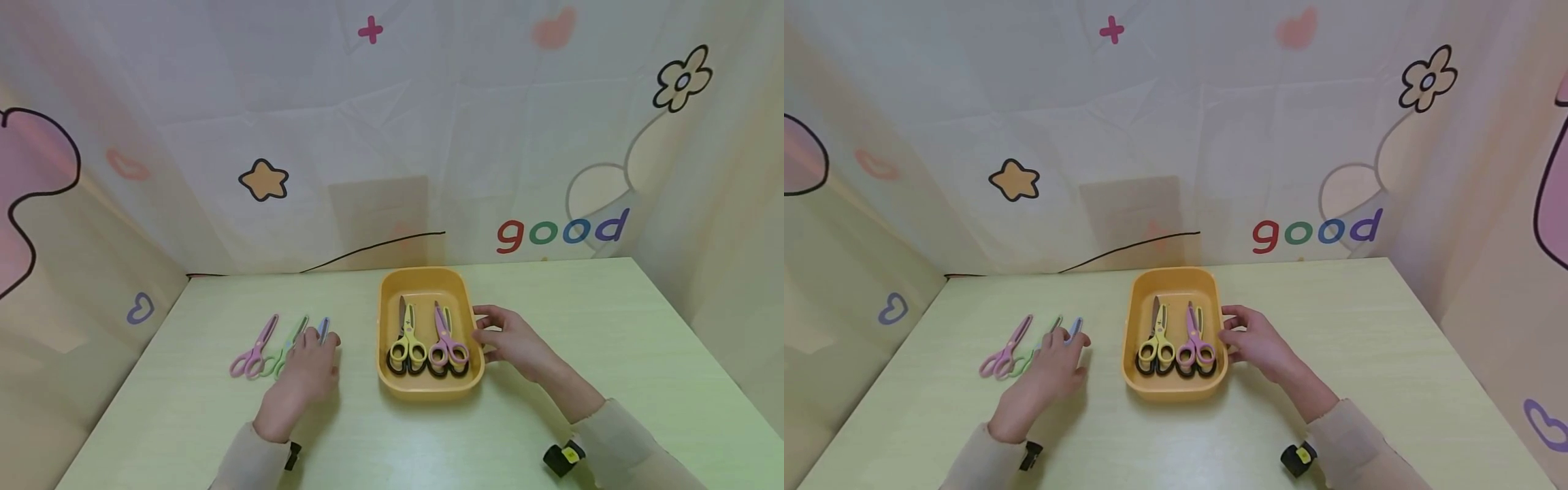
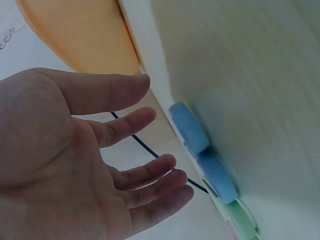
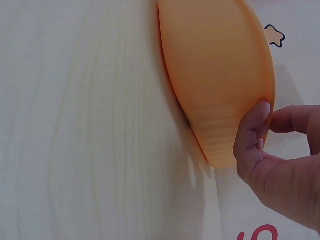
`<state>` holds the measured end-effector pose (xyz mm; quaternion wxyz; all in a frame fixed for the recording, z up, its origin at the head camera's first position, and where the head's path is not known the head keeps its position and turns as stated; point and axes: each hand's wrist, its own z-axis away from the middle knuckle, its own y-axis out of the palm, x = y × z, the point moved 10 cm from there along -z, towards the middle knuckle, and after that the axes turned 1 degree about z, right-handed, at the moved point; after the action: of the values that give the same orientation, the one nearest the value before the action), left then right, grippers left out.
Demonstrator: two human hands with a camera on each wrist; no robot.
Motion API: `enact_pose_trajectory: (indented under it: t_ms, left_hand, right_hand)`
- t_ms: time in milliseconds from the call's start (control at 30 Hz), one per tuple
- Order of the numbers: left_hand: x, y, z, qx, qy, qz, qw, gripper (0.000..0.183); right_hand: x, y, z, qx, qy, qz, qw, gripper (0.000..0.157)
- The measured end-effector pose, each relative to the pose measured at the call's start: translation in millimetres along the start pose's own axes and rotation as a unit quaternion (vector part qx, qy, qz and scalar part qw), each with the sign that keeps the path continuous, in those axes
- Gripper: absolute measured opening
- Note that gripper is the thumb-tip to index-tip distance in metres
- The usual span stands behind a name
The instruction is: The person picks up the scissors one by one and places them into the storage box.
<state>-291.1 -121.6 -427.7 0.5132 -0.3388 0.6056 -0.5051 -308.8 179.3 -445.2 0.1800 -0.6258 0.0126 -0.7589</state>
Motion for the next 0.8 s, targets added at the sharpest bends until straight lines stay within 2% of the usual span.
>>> enact_pose_trajectory:
  t_ms: [367, 800]
  left_hand:
    - [9.7, 5.3, 2.2, 0.032, -0.009, -0.014, 0.9993, 0.036]
    - [14.4, 5.5, 0.0, 0.027, -0.013, -0.012, 0.9995, 0.037]
  right_hand:
    - [-0.3, 0.6, 0.0, 0.001, 0.003, -0.005, 1.000, 0.058]
    - [0.3, 0.7, -0.2, 0.002, 0.001, -0.006, 1.000, 0.057]
